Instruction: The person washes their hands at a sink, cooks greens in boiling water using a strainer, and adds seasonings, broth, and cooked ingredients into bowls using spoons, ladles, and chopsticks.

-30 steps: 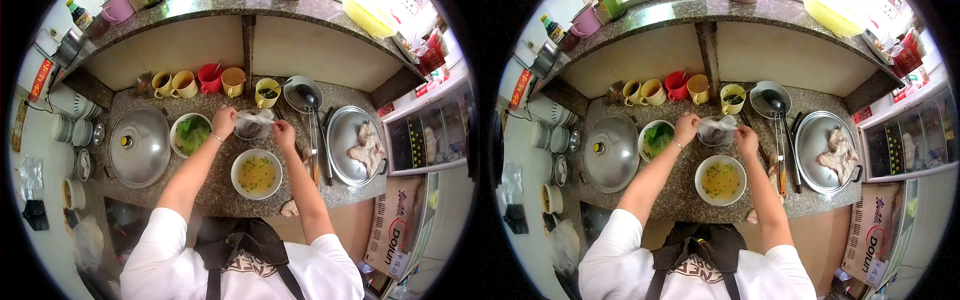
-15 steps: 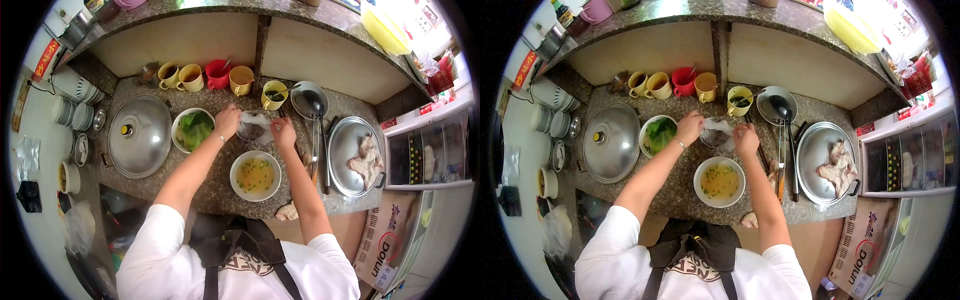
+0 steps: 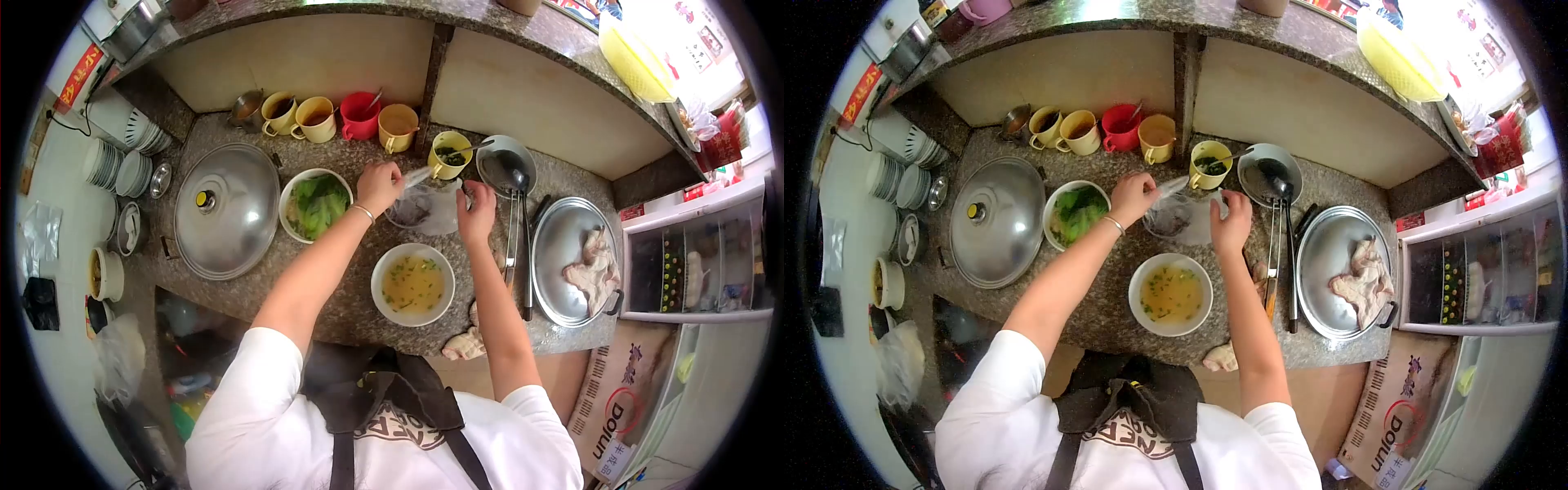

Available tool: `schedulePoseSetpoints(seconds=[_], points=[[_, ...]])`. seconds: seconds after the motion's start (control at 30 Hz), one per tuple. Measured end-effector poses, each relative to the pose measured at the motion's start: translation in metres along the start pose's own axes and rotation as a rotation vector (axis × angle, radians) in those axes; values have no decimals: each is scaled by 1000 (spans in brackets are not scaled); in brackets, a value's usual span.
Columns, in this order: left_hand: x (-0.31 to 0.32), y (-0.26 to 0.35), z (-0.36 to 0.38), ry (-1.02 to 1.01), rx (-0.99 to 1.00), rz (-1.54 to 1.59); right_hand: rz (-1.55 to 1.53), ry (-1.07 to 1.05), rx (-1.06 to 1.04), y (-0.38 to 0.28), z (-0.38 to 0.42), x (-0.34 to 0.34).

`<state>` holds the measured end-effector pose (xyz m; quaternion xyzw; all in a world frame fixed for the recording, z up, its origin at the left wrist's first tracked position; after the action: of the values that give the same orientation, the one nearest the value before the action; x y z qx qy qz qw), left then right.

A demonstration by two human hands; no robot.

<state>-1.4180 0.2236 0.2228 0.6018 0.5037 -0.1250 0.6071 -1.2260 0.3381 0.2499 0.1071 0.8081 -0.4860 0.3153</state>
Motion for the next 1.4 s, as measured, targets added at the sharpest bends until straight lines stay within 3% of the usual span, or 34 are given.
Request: schedulePoseSetpoints(seconds=[0.03, 0.07, 0.1, 0.17, 0.23, 0.37, 0.43, 0.5, 0.57, 0.6, 0.7, 0.83, 0.9, 0.97, 1.03, 1.1, 1.17, 1.2, 1.27, 1.33, 1.4], points=[[0, -1, -2, 45, -28, 79, 2, 2, -4, 0, -3, 3], [-9, 7, 0, 184, 63, 104, 136, -38, -143, -8, 0, 14], [-6, 6, 1, 178, 64, 105, 269, -79, -277, -12, 8, 26], [-12, 1, 5, 275, 31, 444, 282, -161, -228, 5, 12, 35], [-16, -3, 6, 267, 51, 482, 440, -354, -179, 22, 17, 50], [-32, 4, 10, 240, 129, 605, 439, -343, -269, 10, 26, 37], [-25, -14, 16, 234, -118, 850, 384, -416, -333, -2, 31, 32], [-20, -17, 20, 172, -134, 841, 351, -445, -373, -11, 37, 30], [-58, 49, 22, 245, 368, 108, 320, -471, -419, -19, 43, 31], [-54, 72, 23, 164, 436, 131, 325, -508, -470, -25, 49, 35], [-12, 61, 22, -123, 303, -140, 314, -572, -556, -31, 63, 45], [-6, 30, 21, -53, 218, -129, 500, -650, -560, -19, 67, 55], [-25, 33, 27, 82, 193, -6, 610, -706, -539, -5, 75, 59], [-30, 29, 31, 81, 184, 69, 752, -607, -476, 10, 68, 60], [-30, 31, 33, 36, 280, 91, 844, -689, -436, 17, 64, 67], [-26, 32, 34, -36, 347, 63, 893, -659, -192, 19, 50, 60], [-18, 49, 42, -249, 440, -56, 907, -667, -133, 17, 43, 58], [-23, 54, 46, -253, 440, -55, 918, -675, -75, 20, 41, 58], [-12, 64, 57, -447, 535, -224, 893, -683, -92, 20, 39, 62], [-3, 54, 61, -454, 549, -281, 868, -694, -113, 24, 40, 66], [4, 43, 65, -460, 557, -343, 499, -716, -153, 20, 39, 71]])
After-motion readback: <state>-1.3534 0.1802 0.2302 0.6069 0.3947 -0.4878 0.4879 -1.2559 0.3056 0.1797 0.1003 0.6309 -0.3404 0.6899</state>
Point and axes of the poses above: each hand's wrist, its own z-axis away from the middle knuckle, its own x-axis out of the palm, y = z × x, the point moved 9 cm from there along -z, towards the middle knuckle, and after that the axes turned 13 degrees about x, right-handed, at the moved point
